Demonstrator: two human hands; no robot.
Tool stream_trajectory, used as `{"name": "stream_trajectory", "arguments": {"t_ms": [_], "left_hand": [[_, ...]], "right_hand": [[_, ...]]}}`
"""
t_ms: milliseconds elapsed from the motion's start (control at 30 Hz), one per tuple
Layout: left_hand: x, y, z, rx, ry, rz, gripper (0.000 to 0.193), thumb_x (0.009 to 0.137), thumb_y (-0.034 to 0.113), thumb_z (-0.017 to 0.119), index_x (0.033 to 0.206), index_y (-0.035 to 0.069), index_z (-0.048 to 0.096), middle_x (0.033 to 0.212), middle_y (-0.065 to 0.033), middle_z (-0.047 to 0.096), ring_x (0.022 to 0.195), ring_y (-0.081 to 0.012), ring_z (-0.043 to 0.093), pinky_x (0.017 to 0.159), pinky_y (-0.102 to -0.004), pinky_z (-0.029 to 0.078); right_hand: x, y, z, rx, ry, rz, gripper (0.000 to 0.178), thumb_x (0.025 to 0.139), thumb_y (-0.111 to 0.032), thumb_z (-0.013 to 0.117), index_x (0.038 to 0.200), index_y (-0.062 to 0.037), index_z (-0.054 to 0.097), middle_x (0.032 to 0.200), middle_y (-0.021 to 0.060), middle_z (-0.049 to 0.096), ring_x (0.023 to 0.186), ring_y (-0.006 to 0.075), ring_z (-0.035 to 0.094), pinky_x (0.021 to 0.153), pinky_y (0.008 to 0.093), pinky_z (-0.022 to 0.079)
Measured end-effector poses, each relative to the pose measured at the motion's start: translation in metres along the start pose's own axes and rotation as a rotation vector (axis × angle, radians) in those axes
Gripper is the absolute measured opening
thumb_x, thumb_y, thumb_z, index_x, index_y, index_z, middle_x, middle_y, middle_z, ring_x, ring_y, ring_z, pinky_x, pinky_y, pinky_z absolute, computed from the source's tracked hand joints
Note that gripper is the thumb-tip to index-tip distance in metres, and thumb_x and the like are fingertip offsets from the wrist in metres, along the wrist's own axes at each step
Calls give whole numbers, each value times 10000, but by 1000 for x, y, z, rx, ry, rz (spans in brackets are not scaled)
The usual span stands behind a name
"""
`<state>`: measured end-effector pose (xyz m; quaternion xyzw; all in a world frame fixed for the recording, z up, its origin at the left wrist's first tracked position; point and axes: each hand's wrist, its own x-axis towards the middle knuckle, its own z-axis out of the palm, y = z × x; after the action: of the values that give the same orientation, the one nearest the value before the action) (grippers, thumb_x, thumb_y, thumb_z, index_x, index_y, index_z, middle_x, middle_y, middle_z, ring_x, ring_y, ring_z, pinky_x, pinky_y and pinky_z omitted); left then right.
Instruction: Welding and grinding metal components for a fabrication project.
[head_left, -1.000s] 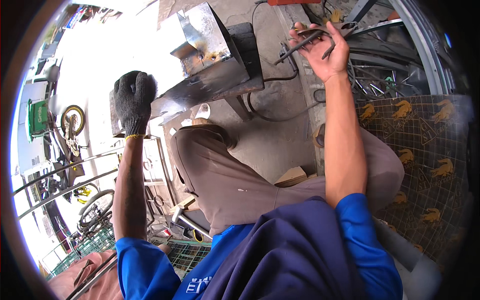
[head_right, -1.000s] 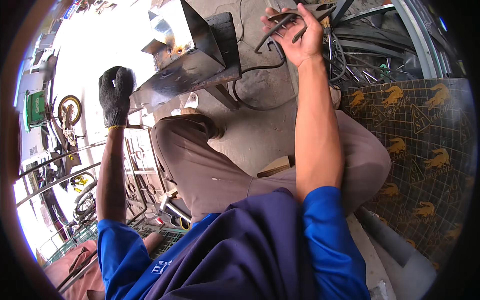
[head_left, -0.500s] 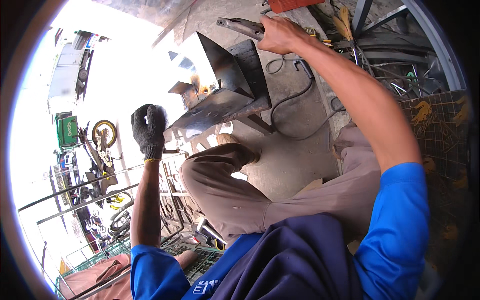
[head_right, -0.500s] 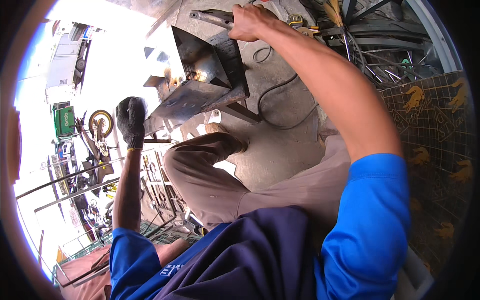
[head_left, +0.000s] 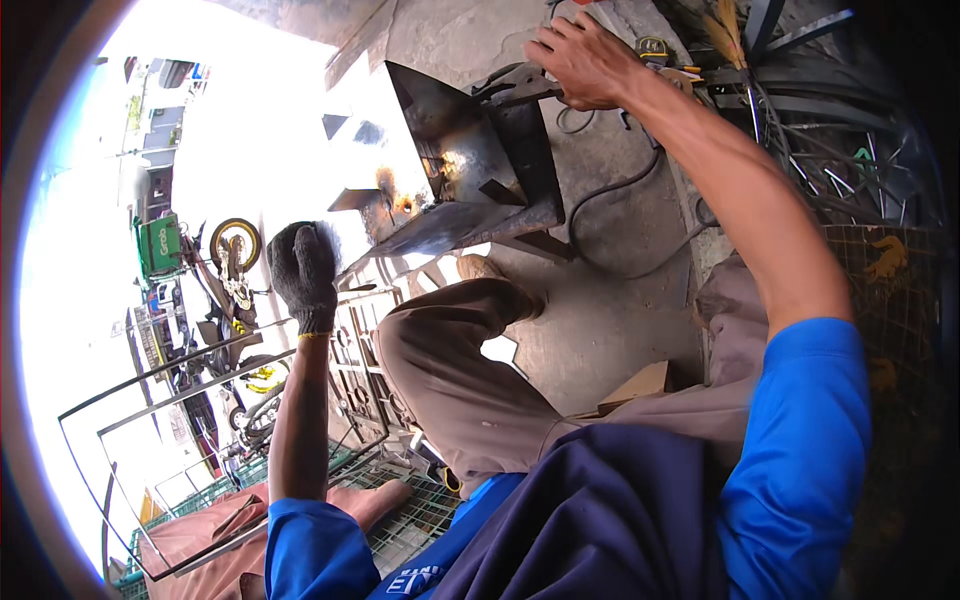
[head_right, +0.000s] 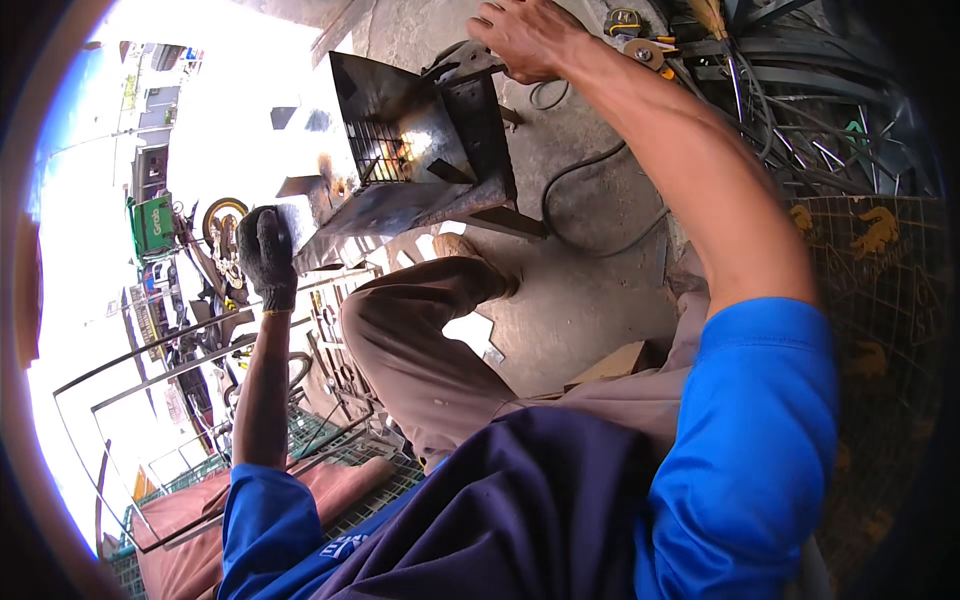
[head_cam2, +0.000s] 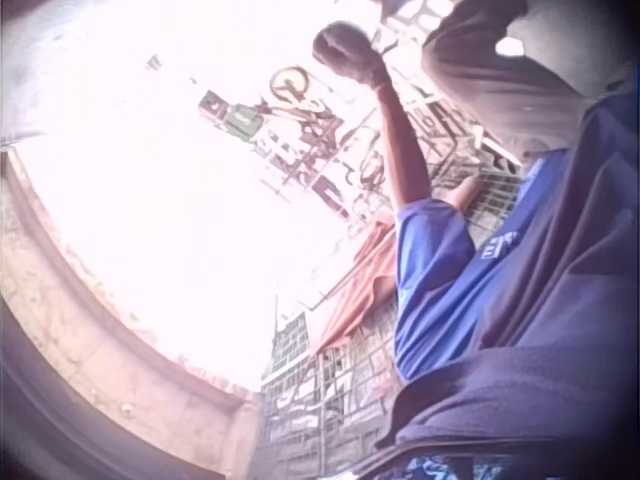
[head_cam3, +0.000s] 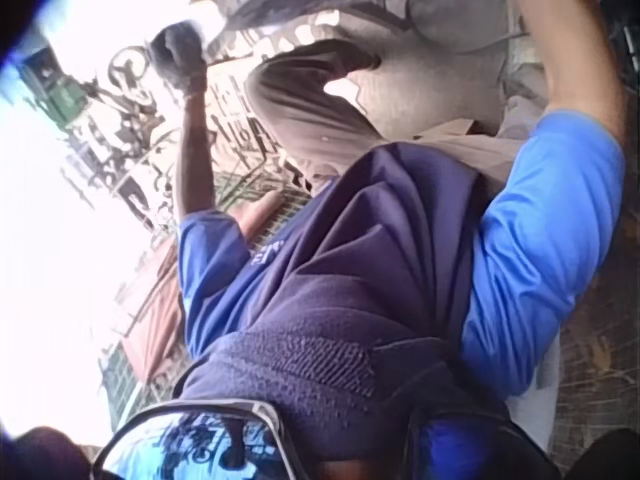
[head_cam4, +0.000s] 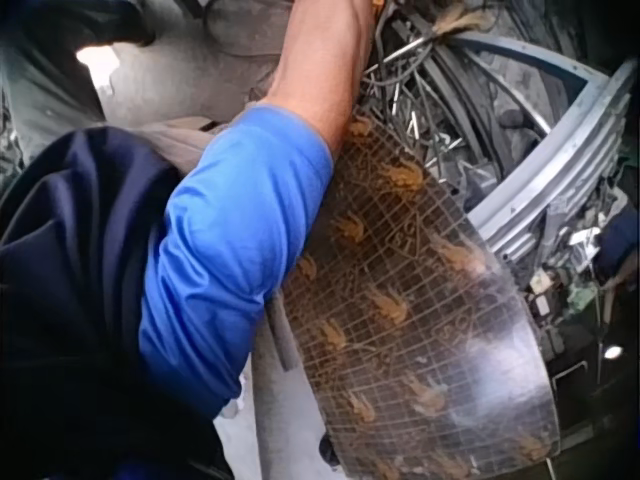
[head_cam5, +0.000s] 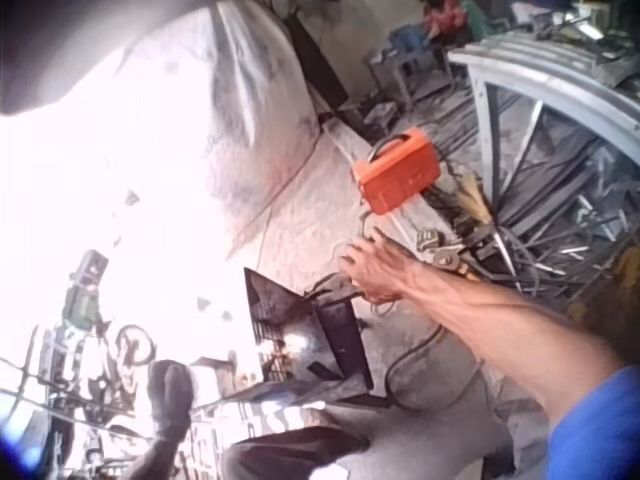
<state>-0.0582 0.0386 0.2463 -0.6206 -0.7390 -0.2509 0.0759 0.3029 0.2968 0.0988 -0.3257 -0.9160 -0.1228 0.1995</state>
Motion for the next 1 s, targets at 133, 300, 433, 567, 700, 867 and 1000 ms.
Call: {"name": "stream_trajectory", "arguments": {"t_ms": [133, 300, 433, 567, 700, 867, 1000], "left_hand": [[-1, -6, 1, -97, 28, 8, 222, 1013, 207, 551, 1021, 8, 650, 970, -132, 624, 890, -256, 598, 846, -369, 477], [1, 2, 2, -123, 22, -51, 269, 1009, 254, 575, 1011, 0, 663, 960, -114, 620, 869, -223, 590, 820, -363, 471], [0, 8, 1, -125, 12, -30, 269, 1024, 243, 550, 1007, -6, 650, 941, -104, 611, 859, -217, 568, 807, -358, 462], [1, 0, 0, -165, 1, -18, 280, 1027, 258, 560, 1013, -7, 648, 925, -89, 597, 827, -185, 558, 771, -339, 462], [0, -7, 1, -159, 11, -113, 294, 992, 297, 606, 1011, 13, 679, 977, -136, 623, 908, -271, 609, 826, -392, 484], [-2, -2, 2, -145, 31, -119, 307, 982, 311, 609, 1006, 14, 680, 976, -152, 634, 912, -298, 611, 841, -413, 483], [-1, -4, -1, -75, 21, -50, 311, 978, 314, 612, 1003, 12, 680, 973, -154, 641, 916, -304, 611, 843, -420, 483]], "right_hand": [[-1, -13, 0, -57, 92, -60, 421, 724, -76, 706, 1126, -111, 588, 1056, 38, 610, 1068, 219, 579, 927, 396, 430], [4, -25, 4, -12, 157, -70, 309, 739, -75, 699, 1027, -124, 599, 971, 26, 614, 1005, 209, 594, 903, 392, 425], [3, -35, 2, -14, 106, -76, 251, 769, -93, 675, 1007, -122, 599, 937, 31, 614, 959, 207, 608, 892, 385, 431], [-3, -46, 8, -102, 194, -73, 171, 811, -130, 635, 975, -109, 589, 896, 41, 601, 907, 198, 611, 850, 356, 431], [-4, -45, 5, -179, 307, -40, 129, 838, -164, 613, 957, -126, 582, 853, 18, 614, 894, 177, 623, 869, 337, 430], [-2, -42, 5, -141, 259, -41, 138, 834, -162, 613, 963, -125, 577, 888, 22, 614, 912, 176, 617, 868, 340, 430], [-2, -46, 2, -73, 305, -93, 153, 823, -135, 623, 966, -111, 574, 868, 36, 570, 883, 198, 598, 838, 346, 429]]}}
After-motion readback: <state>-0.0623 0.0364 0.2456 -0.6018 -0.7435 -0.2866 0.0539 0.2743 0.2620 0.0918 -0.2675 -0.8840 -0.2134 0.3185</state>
